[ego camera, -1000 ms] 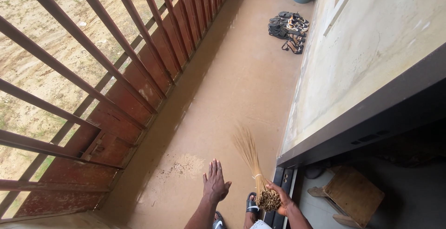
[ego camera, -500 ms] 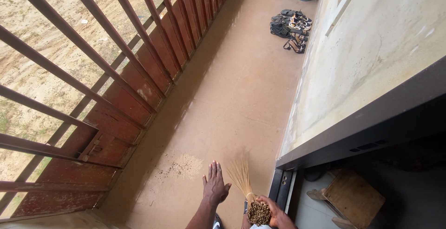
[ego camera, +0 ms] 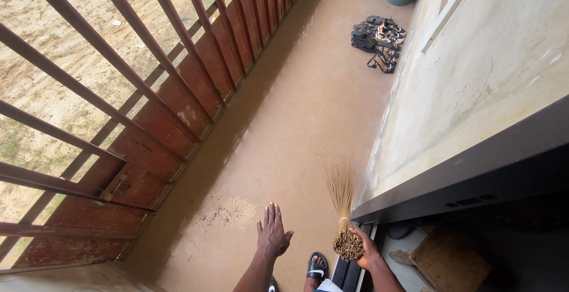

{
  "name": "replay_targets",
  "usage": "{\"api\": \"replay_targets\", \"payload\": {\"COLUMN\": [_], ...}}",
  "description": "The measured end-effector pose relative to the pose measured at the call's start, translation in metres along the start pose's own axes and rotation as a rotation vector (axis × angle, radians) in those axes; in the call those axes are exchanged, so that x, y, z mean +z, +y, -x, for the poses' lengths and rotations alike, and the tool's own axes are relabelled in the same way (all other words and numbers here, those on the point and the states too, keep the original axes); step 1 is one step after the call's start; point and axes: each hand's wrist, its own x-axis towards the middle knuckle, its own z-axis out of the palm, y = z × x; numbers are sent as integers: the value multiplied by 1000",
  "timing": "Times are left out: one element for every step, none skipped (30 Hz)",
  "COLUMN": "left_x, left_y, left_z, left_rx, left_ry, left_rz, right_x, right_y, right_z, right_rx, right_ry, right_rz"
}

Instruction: Sweeping debris on a balcony using a traditional broom.

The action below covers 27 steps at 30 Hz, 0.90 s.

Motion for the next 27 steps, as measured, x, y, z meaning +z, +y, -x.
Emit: {"api": "replay_targets", "payload": {"left_x": [-1,-4,-6,-5,-3,-1,-3,-4,-4,-3,-2,-1,-1,-2,-2,-1,1,2,1,-1,-2,-3,-4,-4,-4,-5,-5], "left_y": [3,5,7,8,8,10,13,15,17,19,20,23,25,27,29,30,30,31,33,35,36,37,38,40,41,42,42], "left_z": [1,2,2,0,-2,-4,-5,-5,-4,-7,-10,-12,-12,-13,-13,-14,-15,-17,-17,-16,-15,-15,-14,-14,-15,-15,-15], "left_rx": [-3,-9,-16,-18,-18,-17,-17,-17,-18,-19,-23,-24,-22,-17,-12,-11,-6,0,1,-7,-15,-18,-24,-27,-28,-35,-42], "left_ry": [1,-4,-9,-7,-4,-1,-1,2,6,6,4,2,2,10,18,19,21,24,25,19,14,16,13,8,9,2,-4], "left_rz": [2,6,9,9,8,6,7,11,16,17,12,7,7,10,12,11,5,-2,-2,-2,-2,-1,-2,-3,-2,-1,1], "right_x": [-5,-9,-13,-15,-17,-21,-24,-26,-28,-31,-34,-38,-35,-31,-27,-17,-7,3,2,1,2,-7,-16,-27,-30,-31,-32], "right_y": [5,11,16,26,35,45,54,65,76,77,77,77,65,52,40,27,13,-1,-6,-12,-17,-15,-13,-11,-10,-8,-6], "right_z": [-7,-16,-24,-30,-37,-43,-47,-51,-55,-57,-60,-61,-51,-41,-32,-17,-2,13,12,12,11,-4,-20,-34,-38,-41,-45], "right_rx": [1,50,98,98,197,294,294,323,352,353,376,398,397,352,306,305,241,176,175,121,67,68,49,29,29,84,138], "right_ry": [-1,10,21,20,-17,-51,-50,-83,-116,-116,-235,-352,-351,-323,-295,-295,-269,-242,-243,-184,-124,-127,-93,-56,-57,-48,-40], "right_rz": [3,-21,-46,-45,-33,-22,-21,-26,-31,-30,-2,25,24,41,58,57,112,168,168,113,57,60,12,-38,-38,-34,-30]}}
